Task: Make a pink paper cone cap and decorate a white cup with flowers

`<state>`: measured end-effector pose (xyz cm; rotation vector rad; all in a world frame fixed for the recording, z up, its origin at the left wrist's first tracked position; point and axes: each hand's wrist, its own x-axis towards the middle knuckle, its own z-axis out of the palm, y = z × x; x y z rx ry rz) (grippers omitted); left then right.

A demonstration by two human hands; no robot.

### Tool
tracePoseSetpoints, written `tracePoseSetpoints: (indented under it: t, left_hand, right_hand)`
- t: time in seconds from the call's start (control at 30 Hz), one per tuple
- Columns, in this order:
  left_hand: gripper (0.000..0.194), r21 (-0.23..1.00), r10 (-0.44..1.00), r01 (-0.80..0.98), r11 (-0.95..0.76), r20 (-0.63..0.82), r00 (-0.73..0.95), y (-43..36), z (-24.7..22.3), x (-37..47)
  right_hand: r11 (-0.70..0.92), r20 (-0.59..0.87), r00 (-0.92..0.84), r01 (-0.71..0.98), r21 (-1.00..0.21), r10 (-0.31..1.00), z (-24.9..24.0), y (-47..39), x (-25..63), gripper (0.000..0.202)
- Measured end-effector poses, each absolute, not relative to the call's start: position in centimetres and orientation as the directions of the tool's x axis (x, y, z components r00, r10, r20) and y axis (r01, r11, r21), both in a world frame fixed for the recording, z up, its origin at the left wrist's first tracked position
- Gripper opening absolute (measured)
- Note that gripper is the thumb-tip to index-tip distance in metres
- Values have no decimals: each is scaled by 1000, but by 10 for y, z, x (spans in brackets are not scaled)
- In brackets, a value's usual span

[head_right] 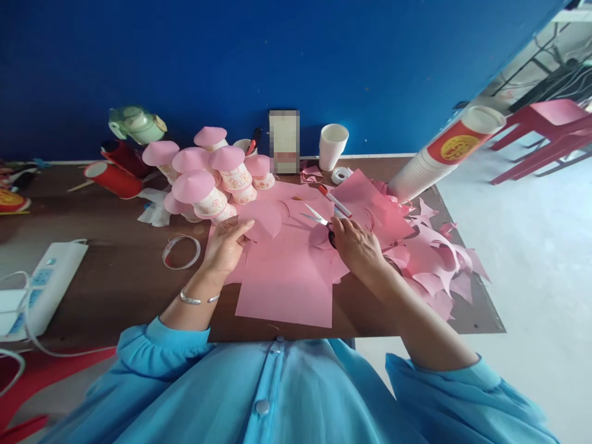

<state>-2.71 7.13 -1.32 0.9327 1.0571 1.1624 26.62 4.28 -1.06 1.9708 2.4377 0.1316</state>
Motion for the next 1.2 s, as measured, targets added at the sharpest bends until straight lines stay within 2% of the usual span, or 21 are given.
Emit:
tracePoseSetpoints:
  t: [0.17, 0.47, 0.63, 0.77, 0.93, 1.1, 1.2]
  left_hand:
    - [33, 972, 984, -154, 179, -178, 20, 72, -17, -25]
    - [34, 975, 981, -132, 180, -168, 98, 82, -41, -26]
    - [31, 979, 984, -151, 134, -114, 138, 82, -42, -27]
    - [35, 978, 986, -178, 111, -86, 142, 84, -40, -26]
    - [35, 984, 986, -173, 53, -23, 166, 83, -38, -26]
    - [47, 995, 989, -96, 41, -27, 145, 79, -31, -26]
    - [48, 995, 993, -99, 17, -5, 118, 78, -26, -23]
  right_hand:
    - [55, 33, -59, 993, 109, 998, -5, 52, 270, 26]
    - [169, -33, -167, 980, 102, 985, -3, 75, 290, 26]
    - [227, -101, -219, 971, 73, 970, -1, 76, 298, 42]
    - [220, -141, -205, 971, 95, 969, 4, 68, 297, 50]
    - [219, -127, -207, 972, 90, 970, 2, 62, 289, 43]
    - [235, -110, -227, 969, 71, 968, 0, 58, 282, 37]
    - [222, -98, -218, 975, 23, 971, 4, 57, 275, 35]
